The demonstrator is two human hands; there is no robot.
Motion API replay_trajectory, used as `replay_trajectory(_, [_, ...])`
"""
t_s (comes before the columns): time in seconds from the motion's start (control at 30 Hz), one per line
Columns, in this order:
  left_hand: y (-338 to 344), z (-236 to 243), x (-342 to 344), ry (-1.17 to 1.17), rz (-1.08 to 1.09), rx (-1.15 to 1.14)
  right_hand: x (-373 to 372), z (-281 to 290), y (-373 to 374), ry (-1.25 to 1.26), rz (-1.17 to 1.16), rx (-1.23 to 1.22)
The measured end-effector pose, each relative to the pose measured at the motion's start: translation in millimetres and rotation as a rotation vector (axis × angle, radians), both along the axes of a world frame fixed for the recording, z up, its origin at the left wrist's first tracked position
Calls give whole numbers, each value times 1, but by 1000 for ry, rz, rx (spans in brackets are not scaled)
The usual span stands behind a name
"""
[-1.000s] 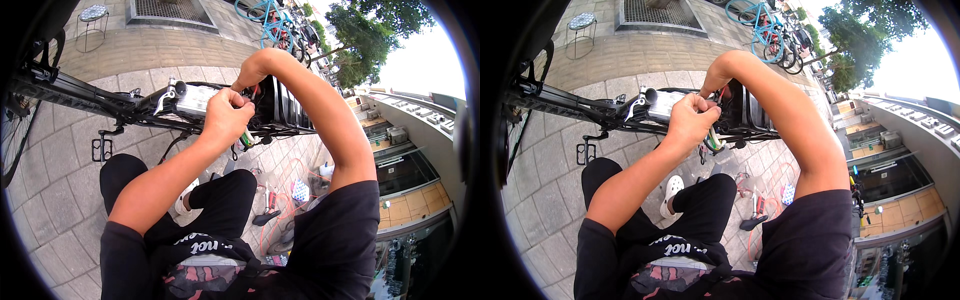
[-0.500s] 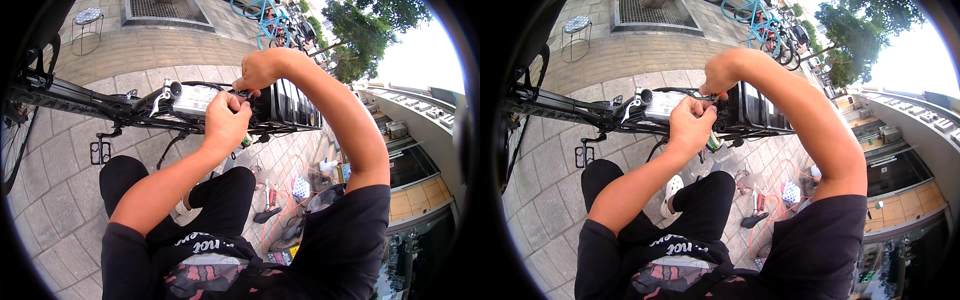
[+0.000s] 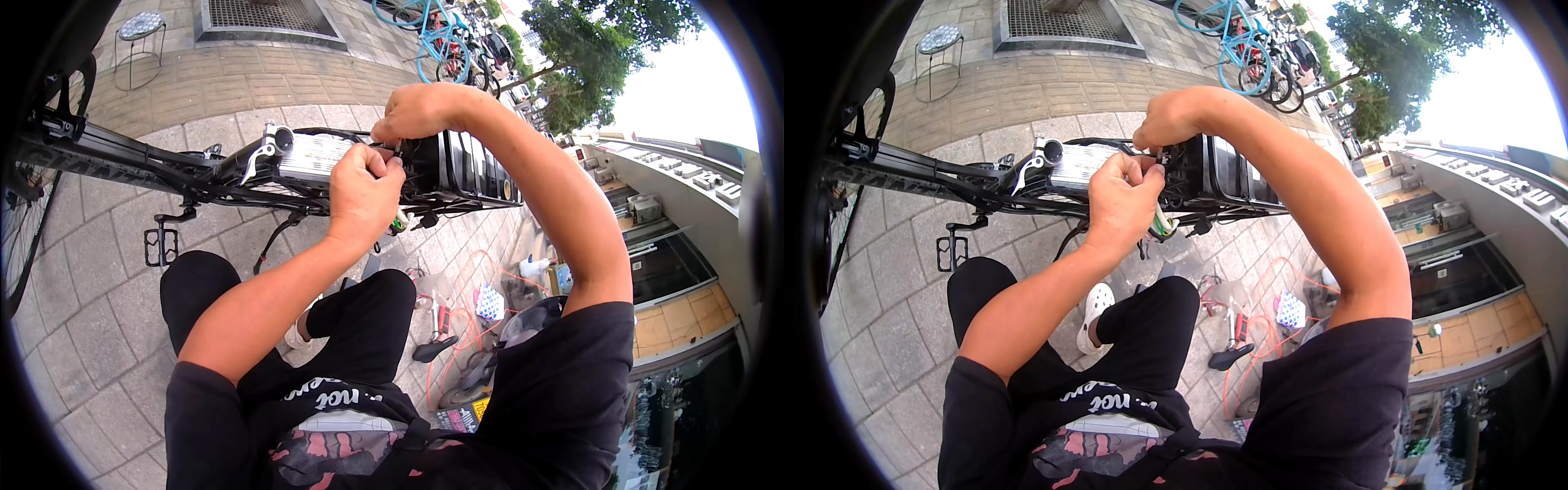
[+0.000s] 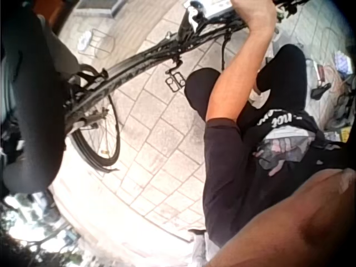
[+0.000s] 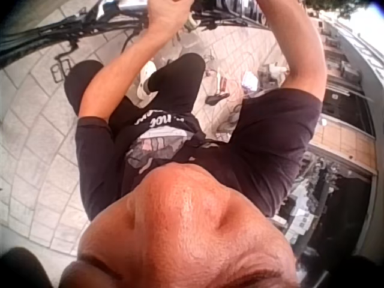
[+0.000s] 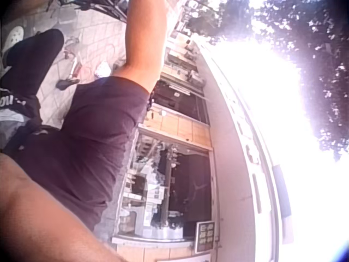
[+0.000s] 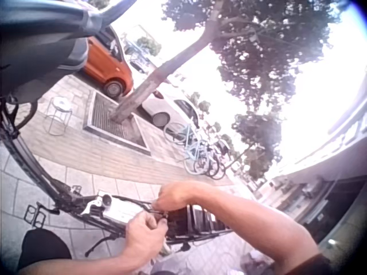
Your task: The person kneels beside a bicycle and works on the wiring inside a black rear rack-mounted box. They repeatedly connect and disconnect multi-colored wires and white connectors, organizing the bundle within the compartment. The person handles the wires and connectors by hand throughout the clip.
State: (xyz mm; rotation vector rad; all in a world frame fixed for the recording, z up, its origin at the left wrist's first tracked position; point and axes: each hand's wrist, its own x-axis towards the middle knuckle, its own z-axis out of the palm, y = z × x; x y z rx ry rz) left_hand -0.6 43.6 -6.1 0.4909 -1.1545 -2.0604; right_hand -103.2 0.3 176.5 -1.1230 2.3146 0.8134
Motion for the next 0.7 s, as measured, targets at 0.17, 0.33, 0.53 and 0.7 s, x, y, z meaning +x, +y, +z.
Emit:
replay_trajectory(0.17, [0,3,5,-17,-8,-21,1,1,6,-61,-9,-42])
replay_trajectory(0.33, [1,3,9,-3,-11,-16,0,4,9,-113,81,-48])
replay_trajectory(0.53, [5,-2,7,-7,-7,-79,-15,0,3,-22,190,82])
replay_trajectory(0.7, [8,-8,3,-3,61,-137,-9,-4,4,-154,68,10])
